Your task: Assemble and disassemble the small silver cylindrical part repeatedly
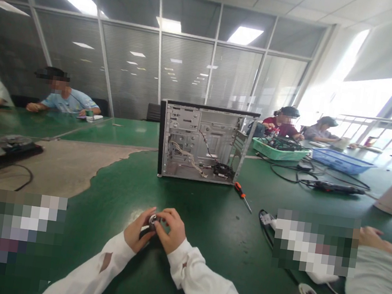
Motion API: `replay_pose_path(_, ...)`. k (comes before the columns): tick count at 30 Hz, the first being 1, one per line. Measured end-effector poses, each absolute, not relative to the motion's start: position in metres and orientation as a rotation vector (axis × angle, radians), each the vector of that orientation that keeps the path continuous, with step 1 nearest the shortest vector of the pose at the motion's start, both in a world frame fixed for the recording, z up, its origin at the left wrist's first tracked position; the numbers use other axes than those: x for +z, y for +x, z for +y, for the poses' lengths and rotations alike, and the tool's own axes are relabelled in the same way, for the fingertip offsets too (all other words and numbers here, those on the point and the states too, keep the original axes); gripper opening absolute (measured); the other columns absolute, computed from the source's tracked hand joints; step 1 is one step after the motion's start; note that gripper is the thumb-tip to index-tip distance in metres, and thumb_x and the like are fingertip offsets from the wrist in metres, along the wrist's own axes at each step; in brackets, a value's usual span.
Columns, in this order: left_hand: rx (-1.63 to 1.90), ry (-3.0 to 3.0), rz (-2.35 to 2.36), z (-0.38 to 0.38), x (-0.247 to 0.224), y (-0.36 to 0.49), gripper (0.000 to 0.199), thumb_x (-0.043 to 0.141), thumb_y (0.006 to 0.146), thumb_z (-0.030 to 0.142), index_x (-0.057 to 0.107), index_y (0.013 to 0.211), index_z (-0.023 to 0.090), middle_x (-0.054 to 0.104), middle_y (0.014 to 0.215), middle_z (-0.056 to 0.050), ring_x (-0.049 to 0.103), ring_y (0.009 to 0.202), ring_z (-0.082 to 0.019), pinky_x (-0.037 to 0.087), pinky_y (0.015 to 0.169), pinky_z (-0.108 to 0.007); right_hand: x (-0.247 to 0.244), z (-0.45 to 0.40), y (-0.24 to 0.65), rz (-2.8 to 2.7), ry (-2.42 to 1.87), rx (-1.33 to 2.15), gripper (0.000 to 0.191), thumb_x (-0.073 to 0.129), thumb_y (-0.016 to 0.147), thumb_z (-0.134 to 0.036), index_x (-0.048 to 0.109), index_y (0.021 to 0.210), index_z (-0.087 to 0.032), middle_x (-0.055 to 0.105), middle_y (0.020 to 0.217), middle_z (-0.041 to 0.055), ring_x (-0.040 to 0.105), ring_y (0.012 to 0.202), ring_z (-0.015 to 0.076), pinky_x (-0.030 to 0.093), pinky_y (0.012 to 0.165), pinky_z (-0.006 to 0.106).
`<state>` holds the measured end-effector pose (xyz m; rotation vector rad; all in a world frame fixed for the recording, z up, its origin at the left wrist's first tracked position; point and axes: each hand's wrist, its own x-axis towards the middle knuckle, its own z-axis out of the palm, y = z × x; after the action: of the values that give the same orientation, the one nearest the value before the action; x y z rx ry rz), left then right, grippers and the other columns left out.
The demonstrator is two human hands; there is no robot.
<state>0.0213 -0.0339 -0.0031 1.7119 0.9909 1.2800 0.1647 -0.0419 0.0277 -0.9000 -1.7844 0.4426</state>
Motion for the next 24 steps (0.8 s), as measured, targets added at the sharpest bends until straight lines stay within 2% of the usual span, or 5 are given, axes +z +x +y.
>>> replay_pose_path(6,1.246,1.957,0.997,-0.027,-0.011,0.016,0.058,0.052,0.067,0.015,0.030,0.121,0.016,0.047,0.113,-0.012,0.048,0.099,-0.023,0.036,0.087,-0.035,0.034,-0.037,0.157,-1.796,-0.971,0.394,0.011,0.050,0.070,-0.016,0.057,0.078,-0.019,0.050,0.077,0.0032,0.049,0.070,0.0135,0.042,0.062,0.026)
replay_pose_path(12,1.165,2.137,1.002,-0.021,-0.010,0.010,0.066,0.046,0.068,0.014,0.014,0.125,0.020,0.050,0.103,-0.006,0.051,0.091,-0.018,0.040,0.083,-0.037,0.041,-0.028,0.167,-1.757,-0.972,0.339,0.008,0.048,0.072,-0.018,0.055,0.078,-0.018,0.050,0.075,0.0023,0.047,0.068,0.0122,0.040,0.061,0.024)
replay_pose_path(19,1.235,2.122,1.188,-0.009,-0.007,-0.003,0.066,0.046,0.066,0.014,0.016,0.125,0.019,0.051,0.099,-0.006,0.052,0.091,-0.018,0.041,0.083,-0.038,0.012,-0.009,0.192,-1.904,-1.227,0.293,0.009,0.052,0.071,-0.025,0.060,0.075,-0.021,0.053,0.079,0.0034,0.049,0.079,0.0160,0.039,0.071,0.029)
replay_pose_path(24,1.220,2.061,1.290,-0.004,-0.007,-0.014,0.063,0.047,0.063,0.013,0.022,0.122,0.018,0.054,0.097,-0.006,0.055,0.086,-0.017,0.042,0.082,-0.036,-0.001,-0.005,0.194,-1.991,-1.296,0.328,0.007,0.057,0.065,-0.026,0.062,0.069,-0.023,0.055,0.079,0.0026,0.049,0.080,0.0181,0.037,0.072,0.034)
